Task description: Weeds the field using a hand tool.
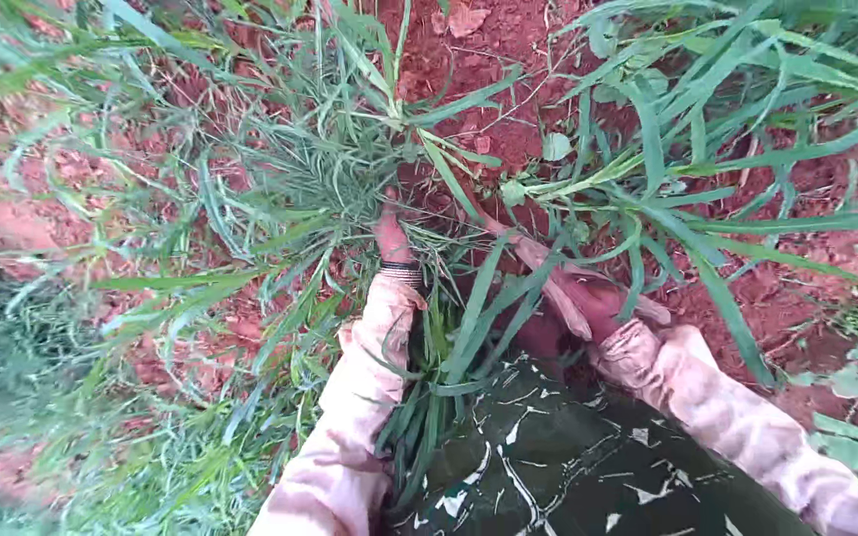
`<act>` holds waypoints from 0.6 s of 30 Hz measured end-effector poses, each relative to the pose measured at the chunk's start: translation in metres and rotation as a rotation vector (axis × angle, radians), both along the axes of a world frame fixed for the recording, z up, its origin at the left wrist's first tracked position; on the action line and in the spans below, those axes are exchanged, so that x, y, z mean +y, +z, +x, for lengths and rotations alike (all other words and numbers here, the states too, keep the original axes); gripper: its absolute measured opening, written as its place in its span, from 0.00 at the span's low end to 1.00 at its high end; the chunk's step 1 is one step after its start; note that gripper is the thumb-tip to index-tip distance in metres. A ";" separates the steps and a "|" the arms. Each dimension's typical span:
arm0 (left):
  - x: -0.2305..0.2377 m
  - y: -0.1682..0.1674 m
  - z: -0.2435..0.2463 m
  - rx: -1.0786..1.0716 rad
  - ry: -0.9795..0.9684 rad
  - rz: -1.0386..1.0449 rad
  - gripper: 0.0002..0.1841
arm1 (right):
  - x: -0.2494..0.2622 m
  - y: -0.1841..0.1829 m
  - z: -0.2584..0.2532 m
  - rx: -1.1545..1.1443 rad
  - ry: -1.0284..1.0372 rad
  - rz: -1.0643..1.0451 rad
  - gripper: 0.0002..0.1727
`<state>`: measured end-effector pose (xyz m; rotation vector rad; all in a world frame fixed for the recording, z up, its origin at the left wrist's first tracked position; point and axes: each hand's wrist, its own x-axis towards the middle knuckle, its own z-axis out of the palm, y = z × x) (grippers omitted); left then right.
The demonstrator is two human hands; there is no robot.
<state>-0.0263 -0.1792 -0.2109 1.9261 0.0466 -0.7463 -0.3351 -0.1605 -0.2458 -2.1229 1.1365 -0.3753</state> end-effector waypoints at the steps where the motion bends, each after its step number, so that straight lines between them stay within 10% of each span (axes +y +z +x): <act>1: 0.001 0.007 0.000 0.005 -0.010 0.018 0.14 | -0.002 0.025 -0.011 0.107 -0.020 0.049 0.17; 4: 0.017 0.009 0.009 0.038 0.123 0.029 0.11 | -0.040 0.108 0.028 0.543 -0.145 0.571 0.18; 6: 0.029 0.013 0.009 0.004 0.144 0.050 0.10 | -0.016 0.053 0.007 0.205 0.094 0.170 0.18; 12: 0.034 0.077 0.093 -0.016 0.091 -0.722 0.33 | -0.051 0.040 0.050 0.390 0.370 0.463 0.28; 15: 0.097 0.162 0.090 -0.345 0.121 -0.394 0.19 | -0.059 0.094 0.027 0.315 0.163 0.478 0.27; 18: 0.144 0.176 0.074 -0.420 -0.056 -0.141 0.13 | -0.061 0.132 0.032 0.321 0.043 0.555 0.26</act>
